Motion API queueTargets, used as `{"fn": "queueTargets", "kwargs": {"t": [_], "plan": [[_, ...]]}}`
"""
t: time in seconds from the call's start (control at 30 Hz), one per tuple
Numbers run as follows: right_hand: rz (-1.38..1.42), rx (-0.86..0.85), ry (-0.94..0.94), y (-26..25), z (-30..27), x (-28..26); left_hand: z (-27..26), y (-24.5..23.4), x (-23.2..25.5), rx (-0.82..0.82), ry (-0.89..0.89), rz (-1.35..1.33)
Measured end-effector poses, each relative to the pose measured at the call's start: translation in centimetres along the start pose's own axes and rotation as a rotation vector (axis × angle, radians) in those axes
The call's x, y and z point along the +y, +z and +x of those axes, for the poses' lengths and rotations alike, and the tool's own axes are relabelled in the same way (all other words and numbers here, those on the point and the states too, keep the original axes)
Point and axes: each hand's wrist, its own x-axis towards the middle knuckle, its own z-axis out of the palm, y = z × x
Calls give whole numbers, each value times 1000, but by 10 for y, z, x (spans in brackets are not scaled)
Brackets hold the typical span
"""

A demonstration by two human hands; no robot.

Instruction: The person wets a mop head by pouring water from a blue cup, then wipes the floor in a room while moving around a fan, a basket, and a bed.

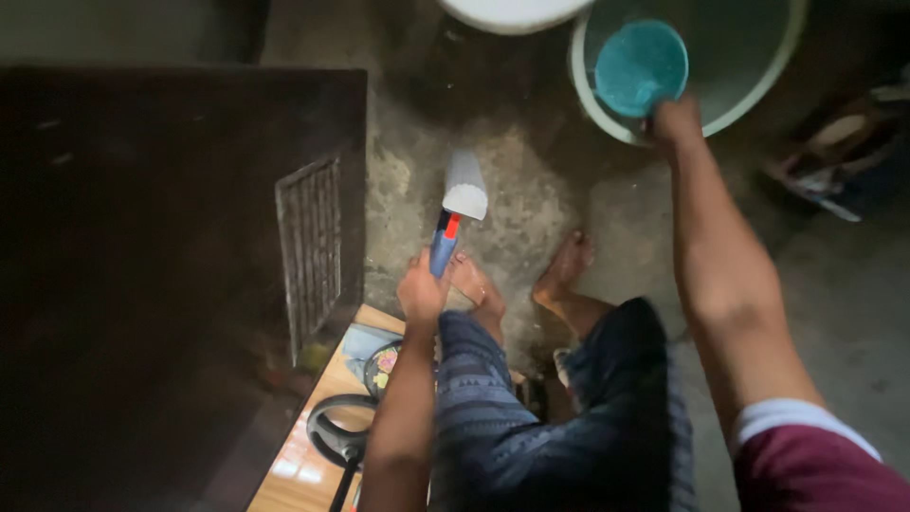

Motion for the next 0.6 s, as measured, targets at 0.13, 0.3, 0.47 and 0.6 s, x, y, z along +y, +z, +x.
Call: {"fn": "queueTargets", "kwargs": {"t": [0.13,0.3,0.47,0.6], "plan": [[126,6,16,-13,-147,-44,-46,-31,21,-82,-5,85],[384,-225,-43,8,-315,-106,-87,-77,49,-118,-55,63],[357,-214,-104,34,-437,-155,-128,-111,59,-118,-52,89],[366,-233,-180,42,-497,-183,-151,-121,52,-122,-50,57]]}}
